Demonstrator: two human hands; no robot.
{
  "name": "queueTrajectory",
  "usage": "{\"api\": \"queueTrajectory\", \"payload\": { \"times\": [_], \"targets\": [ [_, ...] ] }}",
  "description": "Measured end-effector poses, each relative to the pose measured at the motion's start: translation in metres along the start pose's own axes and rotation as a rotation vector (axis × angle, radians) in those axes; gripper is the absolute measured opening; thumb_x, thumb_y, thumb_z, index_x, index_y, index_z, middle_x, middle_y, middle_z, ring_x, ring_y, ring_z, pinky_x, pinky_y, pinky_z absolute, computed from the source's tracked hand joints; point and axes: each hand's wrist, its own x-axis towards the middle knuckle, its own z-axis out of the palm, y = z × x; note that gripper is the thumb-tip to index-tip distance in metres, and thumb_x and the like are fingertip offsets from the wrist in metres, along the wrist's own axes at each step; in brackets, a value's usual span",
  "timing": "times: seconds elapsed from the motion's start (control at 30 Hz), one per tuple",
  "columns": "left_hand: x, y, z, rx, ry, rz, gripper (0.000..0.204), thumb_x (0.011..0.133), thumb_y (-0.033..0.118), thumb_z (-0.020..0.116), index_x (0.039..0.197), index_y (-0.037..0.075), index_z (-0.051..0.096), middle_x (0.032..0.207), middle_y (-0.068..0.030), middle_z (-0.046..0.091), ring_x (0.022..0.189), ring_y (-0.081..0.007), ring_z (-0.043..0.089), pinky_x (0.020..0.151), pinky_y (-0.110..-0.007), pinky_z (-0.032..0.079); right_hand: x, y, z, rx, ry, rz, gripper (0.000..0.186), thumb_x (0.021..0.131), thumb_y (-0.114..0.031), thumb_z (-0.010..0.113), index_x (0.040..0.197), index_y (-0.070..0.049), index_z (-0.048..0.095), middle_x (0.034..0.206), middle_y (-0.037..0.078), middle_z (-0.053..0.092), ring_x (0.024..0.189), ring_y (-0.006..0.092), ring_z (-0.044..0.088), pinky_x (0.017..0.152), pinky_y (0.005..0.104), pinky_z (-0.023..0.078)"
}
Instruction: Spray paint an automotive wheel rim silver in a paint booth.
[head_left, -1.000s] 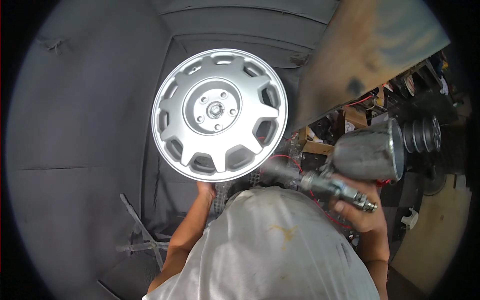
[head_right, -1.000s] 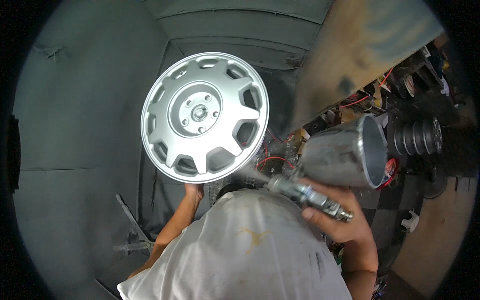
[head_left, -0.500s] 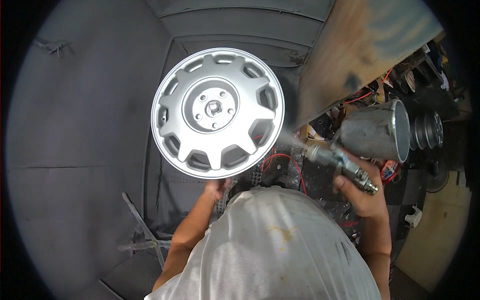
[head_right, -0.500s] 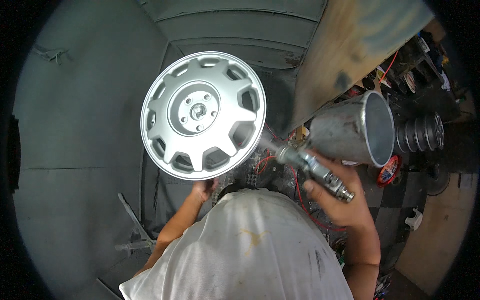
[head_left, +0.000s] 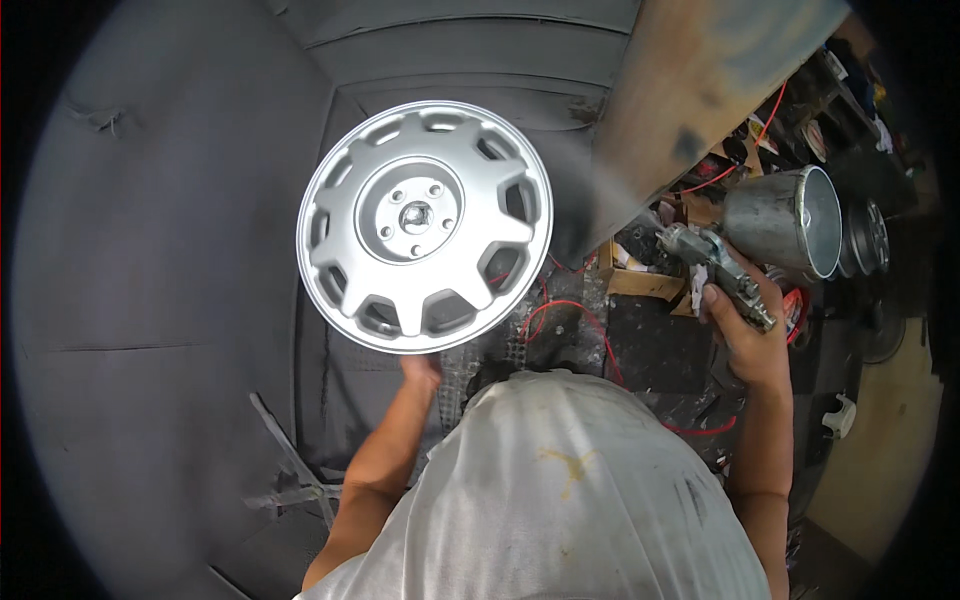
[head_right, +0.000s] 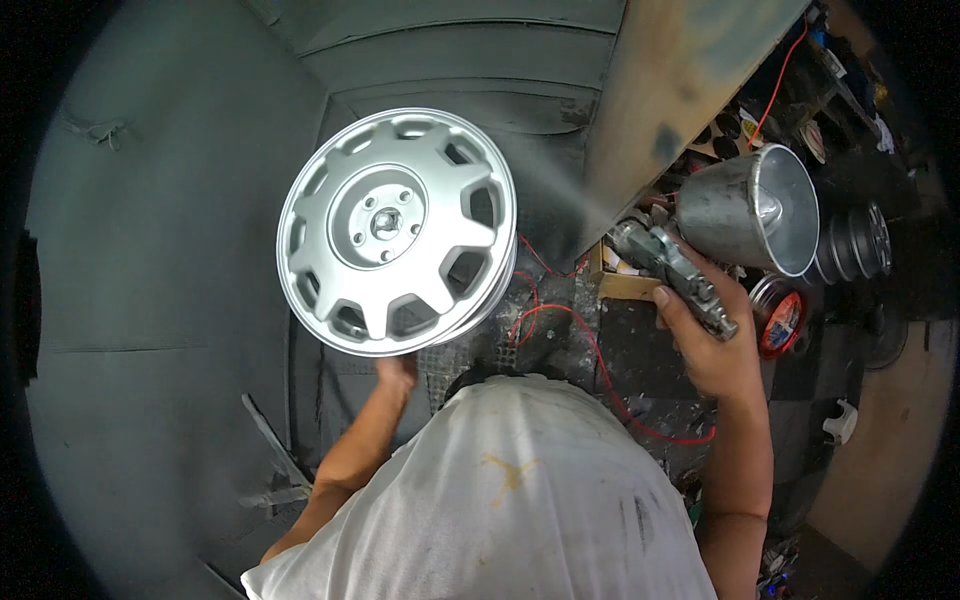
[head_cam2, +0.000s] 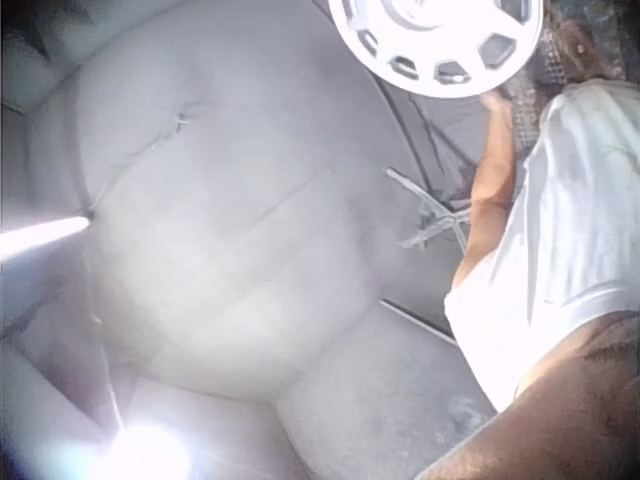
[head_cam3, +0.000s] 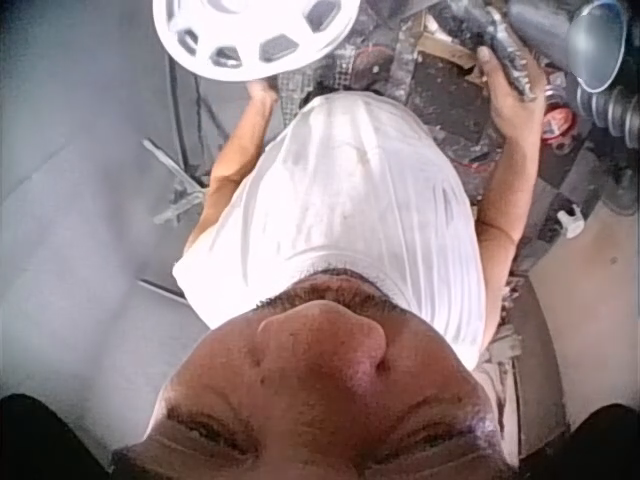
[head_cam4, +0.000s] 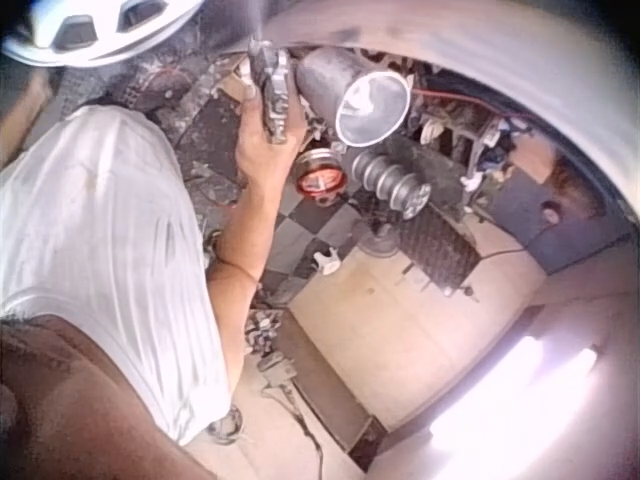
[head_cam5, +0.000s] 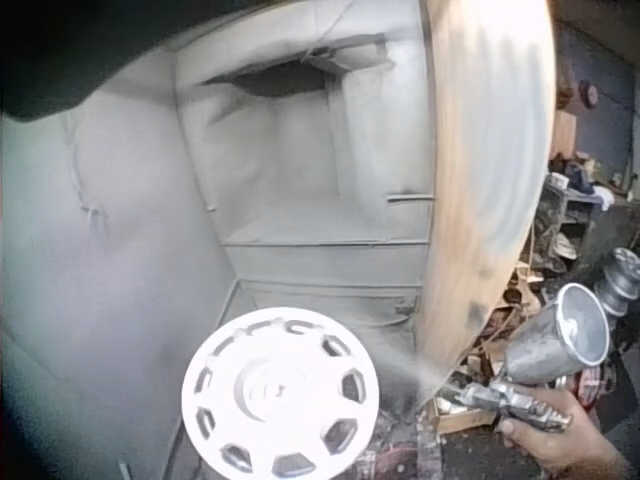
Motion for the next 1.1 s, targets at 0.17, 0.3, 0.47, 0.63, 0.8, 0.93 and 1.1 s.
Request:
{"api": "queueTrajectory", "payload": {
  "times": [0.17,0.3,0.47,0.63,0.8,0.93,1.1],
  "targets": [
    [-0.035,-0.079,0.049,-0.104,0.03,-0.369,0.029,0.107,0.031,0.047,0.125,0.01,0.057,0.111,-0.0059,0.062,0.095,-0.0199,0.062,0.087,-0.035,0.054,-0.015,0.015,-0.014,0.066,-0.059,0.068,0.057,0.09,-0.023,0.073,0.139,0.001,0.056,0.075,0.0,0.062,0.058,0.0052,0.053,0.05,0.0205,0.041],
    [-0.036,-0.1,0.053,0.295,-0.36,-0.594,0.034,0.107,0.033,0.048,0.131,0.01,0.054,0.12,-0.0072,0.064,0.105,-0.0223,0.062,0.093,-0.038,0.052,-0.041,0.026,-0.006,0.141,-0.104,0.064,0.058,0.09,-0.023,0.073,0.138,0.003,0.056,0.075,0.0,0.062,0.059,0.0053,0.053,0.051,0.0206,0.041],
    [-0.023,-0.087,0.007,0.346,-0.301,-0.612,0.027,0.104,0.024,0.053,0.127,0.011,0.057,0.115,-0.0073,0.064,0.096,-0.0222,0.064,0.082,-0.036,0.055,-0.065,0.044,-0.002,0.221,-0.11,0.05,0.055,0.09,-0.021,0.071,0.138,0.003,0.056,0.075,0.0,0.061,0.061,0.0049,0.053,0.053,0.0212,0.041],
    [0.02,-0.032,-0.077,0.325,-0.164,-0.501,0.017,0.102,0.01,0.046,0.117,0.008,0.054,0.104,-0.0094,0.063,0.092,-0.023,0.061,0.085,-0.038,0.052,-0.062,0.072,-0.013,0.221,0.081,0.061,0.056,0.091,-0.02,0.07,0.14,0.002,0.055,0.075,0.0,0.061,0.06,0.0032,0.051,0.052,0.0195,0.04],
    [0.051,0.028,-0.105,0.08,0.146,-0.18,0.02,0.1,0.005,0.043,0.115,0.005,0.056,0.105,-0.0113,0.062,0.091,-0.0238,0.062,0.084,-0.036,0.053,-0.061,0.091,-0.035,0.349,0.072,0.122,0.056,0.09,-0.019,0.07,0.138,0.005,0.055,0.074,0.001,0.061,0.06,0.0048,0.052,0.051,0.0205,0.041],
    [0.039,0.038,-0.074,-0.001,-0.015,-0.138,0.028,0.103,0.017,0.043,0.125,0.008,0.058,0.126,-0.0131,0.062,0.107,-0.0224,0.061,0.096,-0.039,0.049,-0.074,0.101,-0.04,0.412,-0.048,0.199,0.054,0.09,-0.017,0.068,0.138,0.005,0.055,0.076,0.002,0.062,0.062,0.0065,0.055,0.055,0.0221,0.044],
    [-0.028,-0.048,0.022,0.308,-0.339,-0.39,0.024,0.097,0.008,0.057,0.12,0.007,0.059,0.114,-0.007,0.063,0.106,-0.0218,0.061,0.092,-0.037,0.053,-0.077,0.117,-0.026,0.313,-0.078,0.235,0.049,0.091,-0.012,0.066,0.137,0.003,0.058,0.079,0.002,0.062,0.066,0.0077,0.056,0.063,0.0249,0.047]
  ]
}}
